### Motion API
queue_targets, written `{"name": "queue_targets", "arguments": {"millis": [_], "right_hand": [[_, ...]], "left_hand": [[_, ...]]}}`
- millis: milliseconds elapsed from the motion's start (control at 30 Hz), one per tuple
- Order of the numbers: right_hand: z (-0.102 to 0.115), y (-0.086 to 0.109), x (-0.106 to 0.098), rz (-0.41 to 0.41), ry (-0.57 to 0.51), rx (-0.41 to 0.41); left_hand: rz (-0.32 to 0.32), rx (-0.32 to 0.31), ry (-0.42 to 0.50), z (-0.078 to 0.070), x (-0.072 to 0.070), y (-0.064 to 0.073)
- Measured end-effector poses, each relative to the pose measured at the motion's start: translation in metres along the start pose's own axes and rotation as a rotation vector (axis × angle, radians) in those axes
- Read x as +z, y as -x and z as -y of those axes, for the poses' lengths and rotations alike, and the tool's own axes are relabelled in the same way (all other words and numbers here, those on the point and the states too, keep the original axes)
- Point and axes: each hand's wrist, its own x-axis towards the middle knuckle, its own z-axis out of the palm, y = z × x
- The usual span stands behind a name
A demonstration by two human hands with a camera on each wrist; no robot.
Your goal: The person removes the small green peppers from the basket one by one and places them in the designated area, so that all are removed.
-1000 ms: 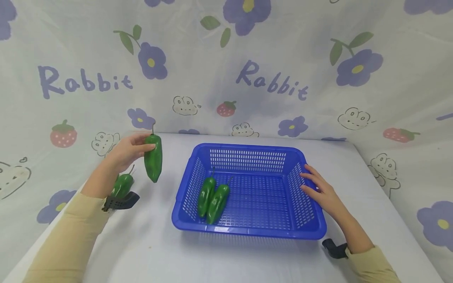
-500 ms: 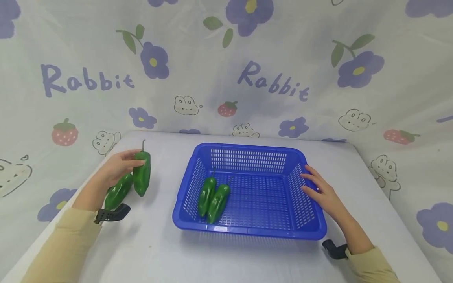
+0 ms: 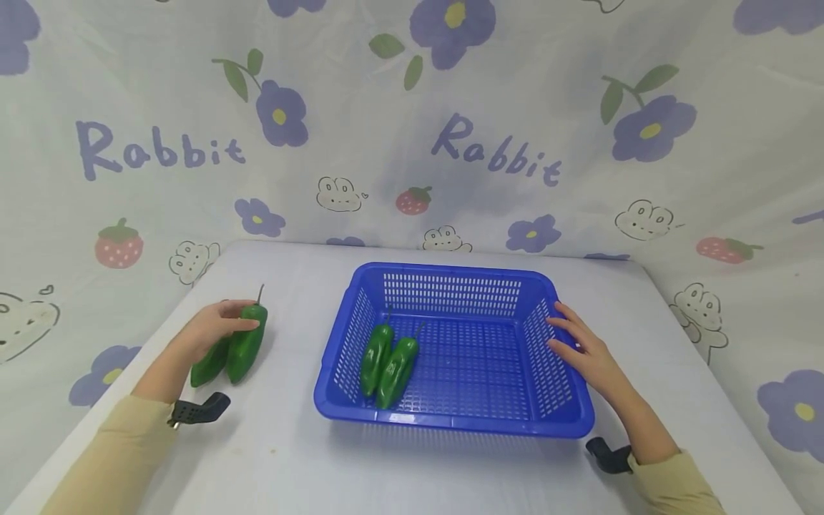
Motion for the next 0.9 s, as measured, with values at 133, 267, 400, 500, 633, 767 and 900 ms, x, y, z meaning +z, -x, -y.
{"name": "queue_targets", "arguments": {"millis": [133, 267, 400, 500, 633, 767, 900], "right_hand": [[0.001, 0.000, 0.000, 0.004, -0.001, 0.007], [0.000, 0.000, 0.000, 0.004, -0.008, 0.006], [-0.001, 0.000, 0.001, 0.001, -0.010, 0.004], [-0.001, 0.000, 0.001, -0.001, -0.014, 0.002], [-0.001, 0.001, 0.001, -0.001, -0.021, 0.002], [0.000, 0.001, 0.001, 0.000, -0.018, 0.004], [0.000, 0.000, 0.001, -0.001, -0.011, 0.010]], "left_hand": [[-0.024, 0.020, -0.061, 0.009, 0.002, -0.001], [-0.045, 0.027, -0.113, 0.013, 0.005, -0.003], [-0.065, 0.019, -0.160, 0.012, 0.008, -0.003], [-0.081, 0.017, -0.176, 0.012, 0.010, -0.002], [-0.127, 0.058, -0.240, 0.015, 0.013, -0.002], [-0.199, 0.139, -0.326, 0.020, 0.017, -0.002], [-0.244, 0.179, -0.359, 0.022, 0.020, -0.003]]}}
